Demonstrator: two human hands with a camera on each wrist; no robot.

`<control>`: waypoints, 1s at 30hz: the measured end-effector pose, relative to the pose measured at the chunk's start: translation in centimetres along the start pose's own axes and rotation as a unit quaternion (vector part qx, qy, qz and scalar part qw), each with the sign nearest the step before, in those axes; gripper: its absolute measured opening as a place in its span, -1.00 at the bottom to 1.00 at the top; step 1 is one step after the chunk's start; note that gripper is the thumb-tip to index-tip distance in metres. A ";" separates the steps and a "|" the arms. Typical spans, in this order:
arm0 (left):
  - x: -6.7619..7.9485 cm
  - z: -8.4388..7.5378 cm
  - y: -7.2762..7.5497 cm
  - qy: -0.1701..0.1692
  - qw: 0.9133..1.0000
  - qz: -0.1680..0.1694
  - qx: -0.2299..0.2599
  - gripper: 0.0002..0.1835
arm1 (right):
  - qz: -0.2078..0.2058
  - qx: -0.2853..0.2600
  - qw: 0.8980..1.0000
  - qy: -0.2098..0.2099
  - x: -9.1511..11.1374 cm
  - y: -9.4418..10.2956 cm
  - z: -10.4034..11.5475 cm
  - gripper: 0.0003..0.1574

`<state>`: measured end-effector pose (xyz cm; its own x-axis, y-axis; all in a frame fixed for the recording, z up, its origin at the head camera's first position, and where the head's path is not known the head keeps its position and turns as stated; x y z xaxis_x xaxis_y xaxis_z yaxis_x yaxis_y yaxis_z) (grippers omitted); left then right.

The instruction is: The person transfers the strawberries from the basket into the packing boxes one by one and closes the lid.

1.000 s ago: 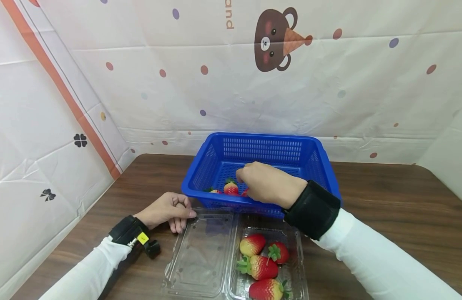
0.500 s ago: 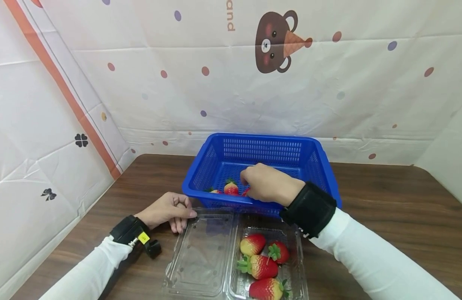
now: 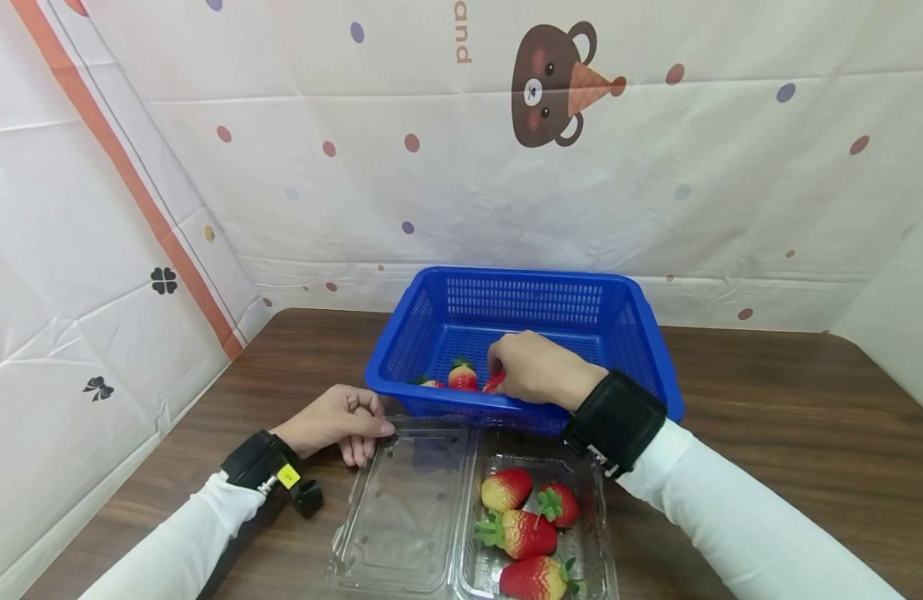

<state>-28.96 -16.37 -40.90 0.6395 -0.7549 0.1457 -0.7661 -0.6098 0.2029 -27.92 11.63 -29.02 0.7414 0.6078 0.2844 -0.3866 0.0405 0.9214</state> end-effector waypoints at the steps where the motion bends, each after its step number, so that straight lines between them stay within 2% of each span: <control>1: 0.0 0.0 0.0 0.000 1.000 0.000 0.000 -0.69 | 0.003 -0.004 1.000 -0.003 -0.1 -0.1 -0.1 -0.77; 11: -0.1 0.0 0.0 0.005 1.000 -0.001 0.000 -0.68 | 0.030 -0.033 0.999 -0.012 -0.8 -0.7 -1.3 -0.71; 19: -0.1 -0.1 0.1 0.008 1.000 -0.002 0.004 -0.68 | 0.056 -0.071 0.996 -0.021 -1.3 -0.8 -1.6 -0.75; 30: 0.0 0.0 0.1 0.008 1.000 -0.002 0.004 -0.69 | 0.073 -0.073 0.994 -0.030 -1.7 -1.0 -1.8 -0.73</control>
<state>-29.00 -16.41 -40.90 0.6437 -0.7483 0.1604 -0.7638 -0.6151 0.1956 -29.75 11.99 -30.89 0.7013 0.5681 0.4306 -0.5640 0.0728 0.8226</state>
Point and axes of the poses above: each hand's wrist, its own x-axis away from the middle knuckle, its own y-axis out of the back of the hand, z = x × y, the point moved 3 cm from there along -x, towards the middle knuckle, and after that the axes turned 13 degrees about z, right-handed, at the moved point
